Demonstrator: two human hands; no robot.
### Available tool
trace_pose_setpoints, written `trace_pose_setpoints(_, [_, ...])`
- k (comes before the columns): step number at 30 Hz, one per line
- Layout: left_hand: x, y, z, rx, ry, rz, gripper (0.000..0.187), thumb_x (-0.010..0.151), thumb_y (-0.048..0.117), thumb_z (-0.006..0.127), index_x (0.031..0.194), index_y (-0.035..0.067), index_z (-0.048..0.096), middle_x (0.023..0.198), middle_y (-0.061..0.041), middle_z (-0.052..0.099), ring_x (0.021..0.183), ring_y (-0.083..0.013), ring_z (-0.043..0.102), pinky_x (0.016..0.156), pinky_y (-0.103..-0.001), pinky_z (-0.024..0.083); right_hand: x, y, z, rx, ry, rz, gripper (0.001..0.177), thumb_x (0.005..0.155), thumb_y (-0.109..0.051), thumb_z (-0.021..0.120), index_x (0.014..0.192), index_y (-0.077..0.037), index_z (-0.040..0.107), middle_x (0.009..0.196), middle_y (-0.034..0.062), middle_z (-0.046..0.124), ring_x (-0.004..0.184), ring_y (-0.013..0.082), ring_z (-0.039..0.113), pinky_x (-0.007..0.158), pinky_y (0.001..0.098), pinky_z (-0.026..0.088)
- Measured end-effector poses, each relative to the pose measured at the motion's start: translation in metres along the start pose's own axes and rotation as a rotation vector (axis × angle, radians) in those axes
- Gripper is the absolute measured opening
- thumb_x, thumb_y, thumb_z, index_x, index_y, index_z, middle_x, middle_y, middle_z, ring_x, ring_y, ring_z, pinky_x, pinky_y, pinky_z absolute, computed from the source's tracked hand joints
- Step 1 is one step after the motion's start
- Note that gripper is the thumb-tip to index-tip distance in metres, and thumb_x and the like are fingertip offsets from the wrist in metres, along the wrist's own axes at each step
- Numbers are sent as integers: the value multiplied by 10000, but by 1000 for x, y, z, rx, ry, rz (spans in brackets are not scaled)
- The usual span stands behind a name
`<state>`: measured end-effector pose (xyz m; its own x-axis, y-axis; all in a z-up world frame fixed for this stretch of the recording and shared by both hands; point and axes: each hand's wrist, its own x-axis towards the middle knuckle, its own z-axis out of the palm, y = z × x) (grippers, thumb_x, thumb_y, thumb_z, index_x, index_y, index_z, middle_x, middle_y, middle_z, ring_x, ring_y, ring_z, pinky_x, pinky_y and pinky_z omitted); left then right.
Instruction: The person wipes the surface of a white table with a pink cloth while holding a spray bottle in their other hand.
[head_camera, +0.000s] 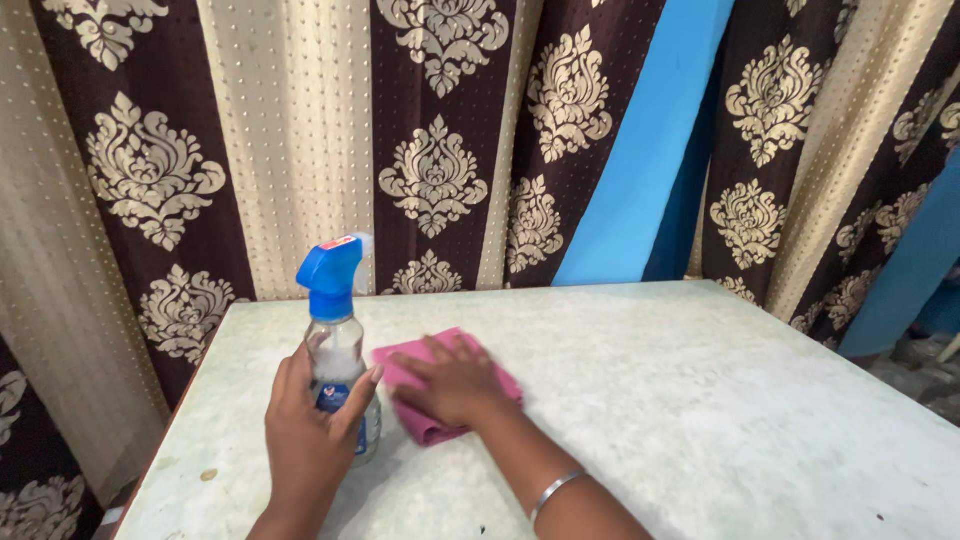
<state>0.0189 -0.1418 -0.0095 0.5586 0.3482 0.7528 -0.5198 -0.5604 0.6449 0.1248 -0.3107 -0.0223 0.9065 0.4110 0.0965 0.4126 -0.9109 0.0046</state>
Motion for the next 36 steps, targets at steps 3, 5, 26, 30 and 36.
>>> trace_pose_setpoints(3, [0, 1, 2, -22, 19, -7, 582, 799, 262, 823, 1270, -2, 607, 1038, -158, 661, 907, -287, 696, 787, -386, 534, 2, -6, -8, 88, -66, 24, 720, 870, -784, 346, 1546, -539, 311, 1705, 23, 136, 1558, 389, 80, 1247, 543, 27])
trace_pose_setpoints(5, [-1, -1, 2, -24, 13, 0, 596, 801, 257, 817, 1287, -7, 595, 1063, -168, 661, 923, -297, 691, 794, -390, 530, 4, 0, -11, 80, -69, 59, 715, 876, -782, 342, 1547, -538, 313, 1713, 10, 141, 1563, 395, 77, 1246, 551, 31])
trace_pose_setpoints(26, [-2, -1, 7, -50, 23, -63, 528, 801, 224, 806, 1232, 5, 594, 1055, -180, 681, 907, -305, 703, 786, -387, 538, -39, 255, 9, -69, -122, 646, 733, 889, -801, 355, 1575, -594, 199, 1740, -39, 87, 1588, 364, 106, 1238, 618, 144])
trace_pose_setpoints(30, [0, 1, 6, -17, 12, -70, 519, 802, 226, 808, 1218, 5, 591, 1054, -177, 680, 916, -307, 698, 786, -388, 537, -5, 227, 10, -24, -76, 613, 739, 886, -848, 308, 1573, -602, 199, 1730, -35, 100, 1581, 361, 115, 1259, 596, 94])
trace_pose_setpoints(36, [-2, 0, 7, -18, 17, -75, 484, 810, 228, 801, 1197, 15, 604, 1019, -177, 691, 883, -307, 703, 769, -390, 540, 52, 128, 13, 43, -71, 398, 737, 895, -809, 296, 1580, -548, 219, 1725, -7, 117, 1576, 375, 112, 1251, 585, 71])
